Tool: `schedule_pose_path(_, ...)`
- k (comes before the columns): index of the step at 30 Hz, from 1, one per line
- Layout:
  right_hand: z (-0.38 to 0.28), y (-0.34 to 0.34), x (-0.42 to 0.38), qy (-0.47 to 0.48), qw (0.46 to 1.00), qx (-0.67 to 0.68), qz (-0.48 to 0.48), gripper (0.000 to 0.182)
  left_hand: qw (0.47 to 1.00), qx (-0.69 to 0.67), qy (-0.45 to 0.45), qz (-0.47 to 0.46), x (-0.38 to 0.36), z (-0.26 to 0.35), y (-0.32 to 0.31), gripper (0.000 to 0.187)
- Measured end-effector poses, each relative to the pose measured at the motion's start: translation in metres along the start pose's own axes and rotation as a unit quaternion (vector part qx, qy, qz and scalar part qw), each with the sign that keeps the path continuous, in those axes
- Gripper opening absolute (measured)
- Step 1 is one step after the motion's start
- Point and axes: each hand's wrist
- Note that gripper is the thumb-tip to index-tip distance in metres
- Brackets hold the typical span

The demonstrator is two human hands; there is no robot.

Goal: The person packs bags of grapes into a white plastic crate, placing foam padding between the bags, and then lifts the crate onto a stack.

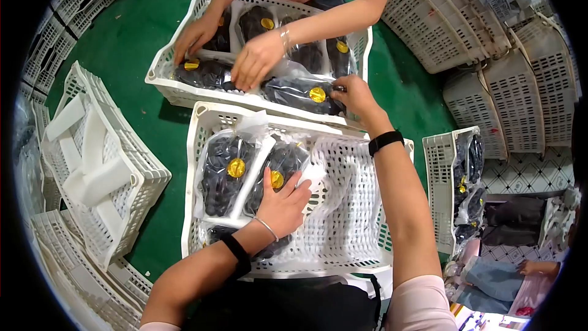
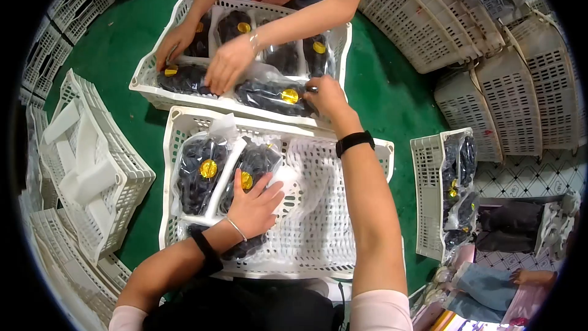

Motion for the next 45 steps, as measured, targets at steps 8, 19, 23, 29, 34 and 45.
schedule_pose_path(8,-0.012,-0.013,-0.004,-0.051,0.996,-0.066,0.038,0.027,1.0,0.012,0.004,-0.004,0.0,0.002,-0.002,0.05)
schedule_pose_path(19,-0.036,-0.022,0.011,-0.102,0.994,-0.015,0.021,0.026,1.0,0.001,0.004,-0.006,0.0,0.001,-0.001,0.051)
schedule_pose_path(23,-0.037,-0.019,0.014,-0.108,0.994,-0.008,-0.001,0.025,1.0,0.01,0.007,-0.008,0.001,0.001,0.001,0.05)
schedule_pose_path(29,-0.019,-0.02,0.016,-0.03,0.998,0.05,0.025,0.022,1.0,0.008,0.006,-0.007,0.0,0.001,0.001,0.049)
schedule_pose_path(34,0.024,0.002,0.001,-0.038,0.98,0.194,0.01,0.026,1.0,0.005,0.013,-0.013,-0.001,0.001,0.002,0.05)
schedule_pose_path(45,0.004,-0.012,0.001,-0.043,0.996,0.059,0.051,0.03,1.0,0.003,0.009,-0.013,0.001,0.002,0.004,0.051)
Point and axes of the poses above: each hand's wrist, its own x-axis towards the middle knuckle, its own y-axis out of the back of the hand, z = x × y, and after that the axes turned 12 degrees about -z, right-handed
